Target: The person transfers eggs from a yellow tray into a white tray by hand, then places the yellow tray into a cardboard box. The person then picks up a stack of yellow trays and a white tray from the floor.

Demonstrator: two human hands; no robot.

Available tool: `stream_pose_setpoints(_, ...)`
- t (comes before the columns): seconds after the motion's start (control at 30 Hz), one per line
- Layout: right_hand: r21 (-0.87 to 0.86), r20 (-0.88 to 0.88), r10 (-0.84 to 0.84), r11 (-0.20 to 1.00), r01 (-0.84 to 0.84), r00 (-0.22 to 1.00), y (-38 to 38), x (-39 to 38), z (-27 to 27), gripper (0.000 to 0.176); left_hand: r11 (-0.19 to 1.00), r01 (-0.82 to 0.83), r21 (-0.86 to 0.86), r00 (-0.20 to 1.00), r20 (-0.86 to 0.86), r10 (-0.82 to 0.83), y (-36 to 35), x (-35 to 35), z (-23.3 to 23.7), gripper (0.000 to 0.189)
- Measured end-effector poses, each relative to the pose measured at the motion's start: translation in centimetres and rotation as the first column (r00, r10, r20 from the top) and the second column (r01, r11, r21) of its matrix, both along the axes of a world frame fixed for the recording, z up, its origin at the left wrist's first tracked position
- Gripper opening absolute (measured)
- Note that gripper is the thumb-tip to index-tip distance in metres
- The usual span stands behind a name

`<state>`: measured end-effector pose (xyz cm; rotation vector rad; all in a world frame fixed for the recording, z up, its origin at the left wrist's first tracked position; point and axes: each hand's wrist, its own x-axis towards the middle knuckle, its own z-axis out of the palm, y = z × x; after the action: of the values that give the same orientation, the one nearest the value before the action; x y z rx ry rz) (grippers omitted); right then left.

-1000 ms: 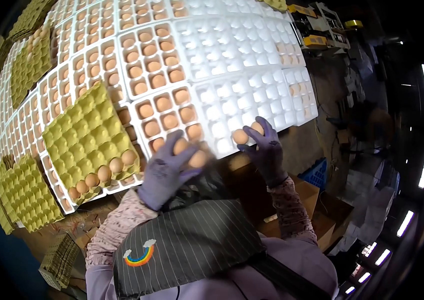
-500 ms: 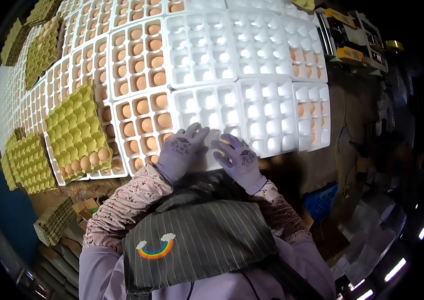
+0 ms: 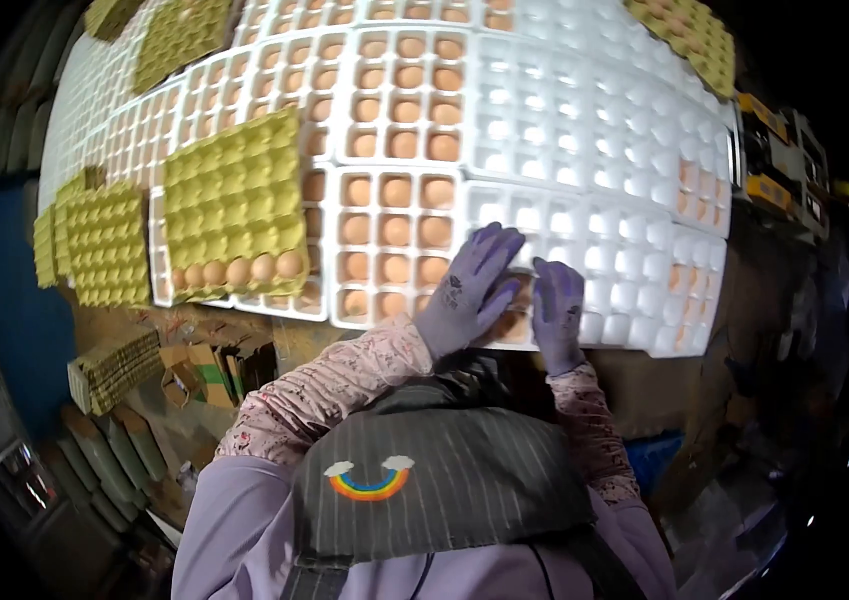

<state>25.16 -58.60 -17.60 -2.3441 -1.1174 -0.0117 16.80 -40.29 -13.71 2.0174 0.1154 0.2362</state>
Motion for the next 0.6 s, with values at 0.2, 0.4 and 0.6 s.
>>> stream_pose_setpoints(0.2, 0.276, -0.478, -0.131, 0.916, 0.29, 0.868, 7.9, -4.0, 3.9, 0.026, 0.903, -0.332, 0.274, 0.943, 0.096, 0.318, 13.6, -13.3, 3.3, 0.05)
stream_pose_setpoints(0.4, 0.153, -0.234, 0.461, 0.887, -0.436, 0.856, 23.3, -10.3, 6.0, 0.044, 0.639, -0.354, 0.683, 0.801, -0.131, 0.584, 30.8, -27.9, 3.6, 0.044)
stream_pose_setpoints(0.6, -0.104, -0.033, 0.518, 0.849, -0.519, 0.855, 27.4, -12.0, 4.9, 0.042, 0.699, -0.042, 0.714, 0.921, -0.243, 0.304, 35.9, -30.5, 2.4, 0.045)
